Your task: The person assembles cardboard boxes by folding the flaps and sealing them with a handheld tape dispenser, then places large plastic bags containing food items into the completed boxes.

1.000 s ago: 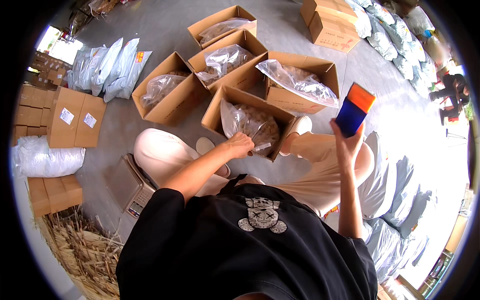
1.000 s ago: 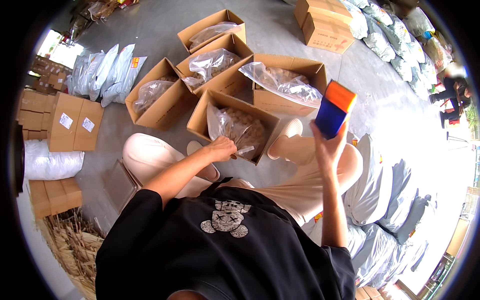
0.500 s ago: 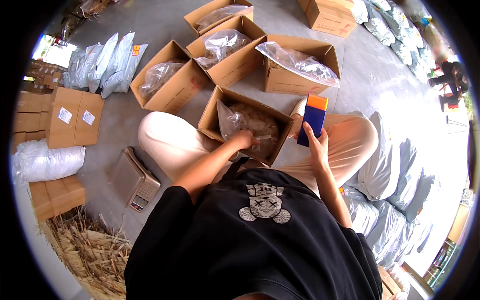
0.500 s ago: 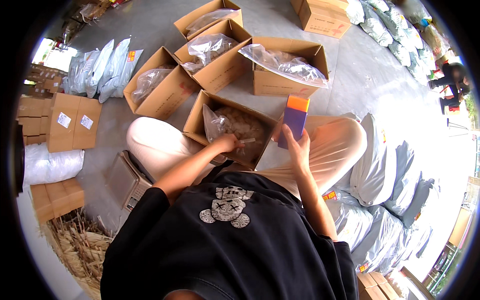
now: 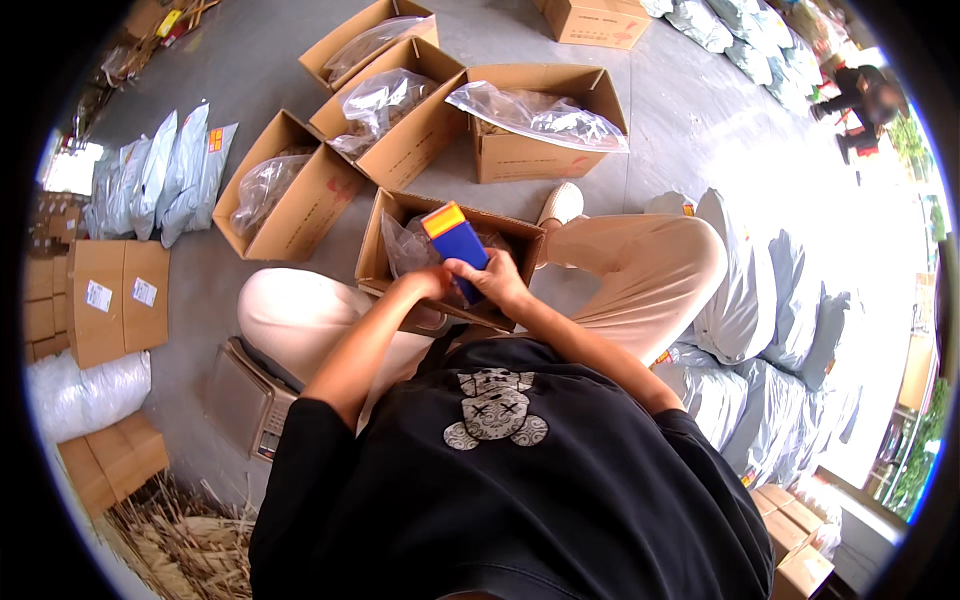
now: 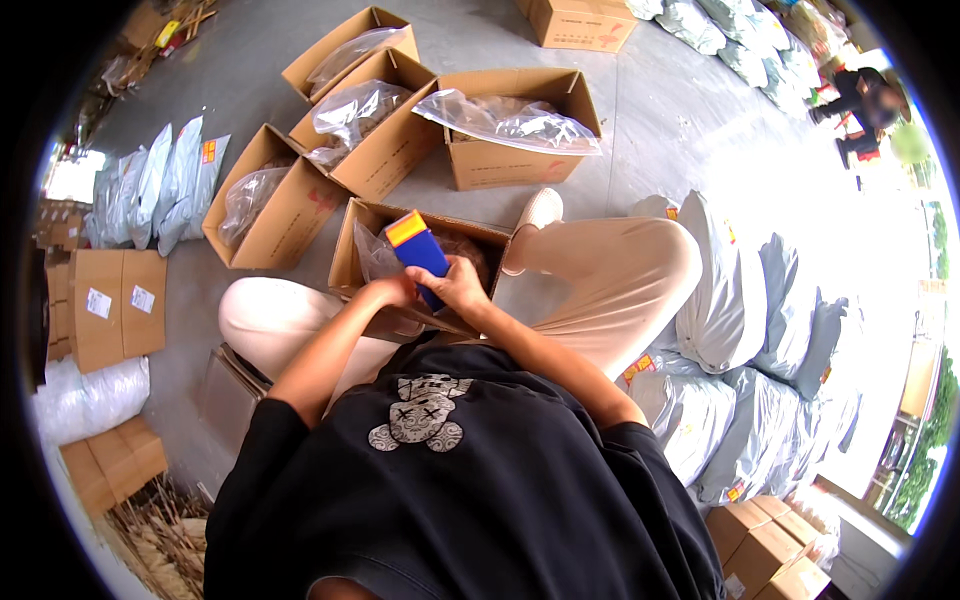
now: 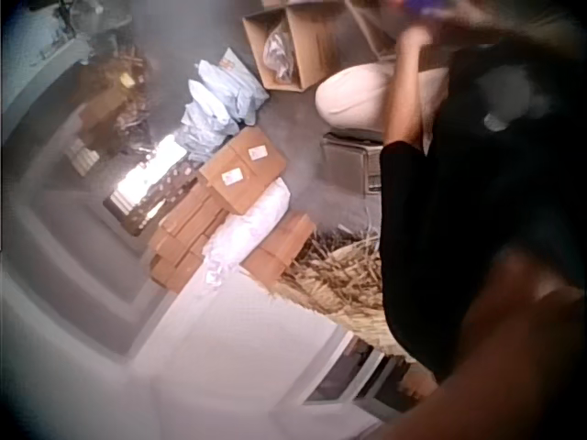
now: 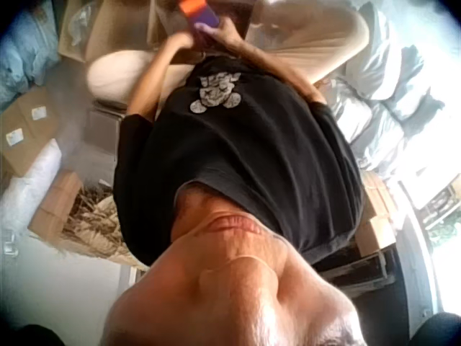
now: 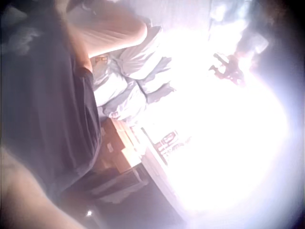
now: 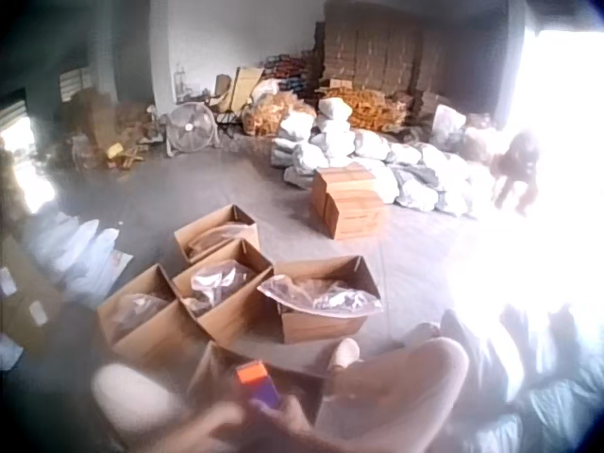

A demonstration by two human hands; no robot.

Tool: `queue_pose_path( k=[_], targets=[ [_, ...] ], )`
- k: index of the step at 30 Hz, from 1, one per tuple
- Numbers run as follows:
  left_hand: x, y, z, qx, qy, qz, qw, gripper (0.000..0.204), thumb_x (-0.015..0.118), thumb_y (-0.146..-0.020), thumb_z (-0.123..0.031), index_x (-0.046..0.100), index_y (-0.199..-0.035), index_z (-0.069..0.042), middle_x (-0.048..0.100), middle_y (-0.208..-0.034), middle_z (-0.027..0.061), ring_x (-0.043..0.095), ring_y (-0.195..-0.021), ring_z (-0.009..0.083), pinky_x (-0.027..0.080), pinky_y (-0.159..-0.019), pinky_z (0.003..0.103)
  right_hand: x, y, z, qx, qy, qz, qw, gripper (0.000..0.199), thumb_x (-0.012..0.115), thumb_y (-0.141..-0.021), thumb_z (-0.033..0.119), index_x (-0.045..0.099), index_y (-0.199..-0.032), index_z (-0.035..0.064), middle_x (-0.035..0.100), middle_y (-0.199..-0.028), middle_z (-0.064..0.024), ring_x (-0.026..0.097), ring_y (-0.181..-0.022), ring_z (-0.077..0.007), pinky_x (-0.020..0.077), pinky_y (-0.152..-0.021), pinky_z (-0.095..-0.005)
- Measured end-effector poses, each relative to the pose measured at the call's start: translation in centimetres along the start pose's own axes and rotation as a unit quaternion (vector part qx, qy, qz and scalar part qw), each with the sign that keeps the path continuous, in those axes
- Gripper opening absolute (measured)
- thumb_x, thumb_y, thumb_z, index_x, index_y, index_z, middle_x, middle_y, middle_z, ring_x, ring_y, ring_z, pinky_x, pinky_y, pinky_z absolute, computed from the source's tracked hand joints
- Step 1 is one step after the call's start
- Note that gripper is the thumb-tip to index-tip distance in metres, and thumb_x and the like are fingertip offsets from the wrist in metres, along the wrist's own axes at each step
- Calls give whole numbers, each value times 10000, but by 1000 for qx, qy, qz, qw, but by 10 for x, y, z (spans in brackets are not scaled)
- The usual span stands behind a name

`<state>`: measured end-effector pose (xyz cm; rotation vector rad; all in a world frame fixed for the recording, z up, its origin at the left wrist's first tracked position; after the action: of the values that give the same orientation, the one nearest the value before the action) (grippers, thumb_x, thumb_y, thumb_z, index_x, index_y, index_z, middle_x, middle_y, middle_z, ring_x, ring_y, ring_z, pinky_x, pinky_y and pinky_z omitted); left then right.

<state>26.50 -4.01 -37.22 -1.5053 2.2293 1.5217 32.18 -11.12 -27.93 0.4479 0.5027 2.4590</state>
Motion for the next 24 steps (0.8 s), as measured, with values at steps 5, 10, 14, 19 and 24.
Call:
queue_pose_path(
  k=[5, 10, 14, 19, 24],
  targets=[
    [-62, 69, 37, 0, 57, -279, 959, 240, 541, -723, 18, 577, -960, 5, 600, -958, 177, 584, -892, 312, 467, -745, 374, -6, 19, 13, -82, -12, -31, 996, 350, 717, -743, 242, 569, -917, -23, 579, -735, -16, 522, -631, -71, 446, -559, -219],
    [-93, 77, -25, -40, -73, -366, 927, 858, 756, -608, -265, 277, -1287, -52, 234, -1307, 295, 304, -1170, 454, 373, -901, 453, -59, 55, 53, -74, -54, -120, 989, 324, 673, -783, 229, 549, -944, -24, 585, -747, -24, 556, -579, -95, 467, -562, -221],
    [-4, -6, 35, -182, 71, -140, 971, 1301, 817, -477, -436, -50, -1379, -79, 32, -1372, 325, 119, -1255, 497, 303, -985, 463, -93, 70, 33, 0, 21, -167, 986, 358, 648, -796, 308, 586, -942, -13, 594, -701, -45, 574, -579, -107, 466, -549, -230],
    [0, -22, 36, -245, 1, -150, 958, 1173, 757, -595, -375, -72, -1376, -90, 1, -1385, 307, 57, -1272, 490, 318, -977, 486, -56, 44, 8, 33, 70, -76, 994, 368, 660, -779, 349, 594, -873, 0, 589, -665, -40, 551, -554, -97, 449, -525, -221],
    [-8, -16, 57, -214, -8, -137, 967, 1011, 736, -626, -288, 91, -1381, -94, 53, -1422, 217, 192, -1276, 409, 324, -992, 429, 9, -8, -17, 55, 47, -18, 997, 368, 677, -769, 329, 584, -842, -20, 583, -681, -25, 512, -574, -77, 441, -531, -237]
  ],
)
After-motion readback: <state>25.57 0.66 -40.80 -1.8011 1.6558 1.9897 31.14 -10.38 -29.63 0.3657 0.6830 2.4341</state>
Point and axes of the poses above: each hand's wrist, its own y-axis away from the middle knuckle, its own x-axis out of the palm, z = x × y, the point moved 9 cm from there along -y, towards the middle knuckle
